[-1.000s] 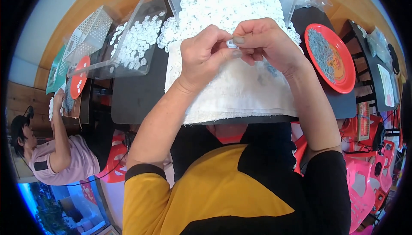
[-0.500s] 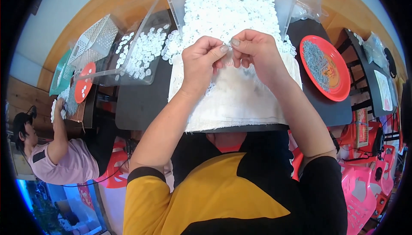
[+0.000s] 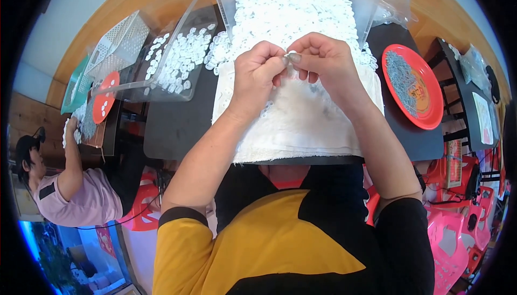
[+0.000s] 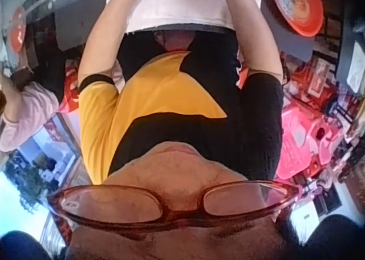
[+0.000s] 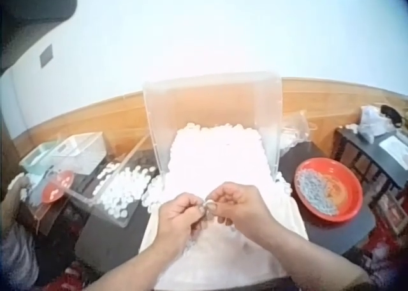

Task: Inspecting small white plastic components and placing them into a container at a manual workstation.

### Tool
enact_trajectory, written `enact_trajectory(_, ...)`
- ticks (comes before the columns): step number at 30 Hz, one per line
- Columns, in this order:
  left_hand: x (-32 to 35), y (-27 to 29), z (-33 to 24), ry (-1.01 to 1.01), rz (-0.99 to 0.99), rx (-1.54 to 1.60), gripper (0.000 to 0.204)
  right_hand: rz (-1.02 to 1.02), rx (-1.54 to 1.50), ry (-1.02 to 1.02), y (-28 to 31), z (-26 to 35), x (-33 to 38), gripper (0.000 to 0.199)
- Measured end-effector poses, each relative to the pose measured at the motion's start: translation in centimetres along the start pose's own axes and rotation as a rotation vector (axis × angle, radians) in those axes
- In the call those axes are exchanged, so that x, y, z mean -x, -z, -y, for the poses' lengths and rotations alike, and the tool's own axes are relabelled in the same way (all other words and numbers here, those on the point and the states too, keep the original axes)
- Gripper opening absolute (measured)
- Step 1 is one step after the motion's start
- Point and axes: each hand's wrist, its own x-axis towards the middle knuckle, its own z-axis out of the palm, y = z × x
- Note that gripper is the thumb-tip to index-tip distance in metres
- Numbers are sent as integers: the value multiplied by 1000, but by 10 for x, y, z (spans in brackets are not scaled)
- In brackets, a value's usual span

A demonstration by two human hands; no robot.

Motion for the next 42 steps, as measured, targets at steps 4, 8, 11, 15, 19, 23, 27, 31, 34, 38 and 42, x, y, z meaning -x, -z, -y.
enact_trajectory(4, 1, -1, 1, -70, -8, -74, 8, -43, 6, -31, -4, 6, 5, 7)
enact_trajectory(8, 2, 2, -2, -49, -19, -42, 7, -66, -4, -53, -3, 11, 8, 7)
enact_trajectory(11, -3, 10, -4, -10, -72, 43, 6, -122, -9, -8, 5, 15, 6, 7)
enact_trajectory(15, -4, 8, -3, -3, -40, 52, 9, 98, 100, -148, -3, 9, 6, 8)
enact_trajectory(19, -6, 9, -2, -4, -49, -15, 9, 258, 620, -75, -12, -2, 11, 8)
enact_trajectory(23, -7, 10, -3, 1, -44, -41, 9, 135, 716, 37, -3, 0, 4, 6)
enact_trajectory(27, -7, 8, -2, -8, -43, -57, 9, -82, 313, 181, 5, 2, -1, 8)
enact_trajectory(31, -7, 6, -1, -30, -26, -53, 9, -12, 357, 204, 3, -1, -1, 8)
enact_trajectory(34, -6, 6, -1, -10, -12, -41, 9, -8, 411, 191, 5, -4, -1, 9)
enact_trajectory(38, -6, 7, -2, 5, -2, -42, 9, -15, 423, 127, 3, -4, -2, 10)
enact_trajectory(42, -5, 5, -4, 38, 0, -50, 10, -15, 413, 124, 4, -6, -2, 12)
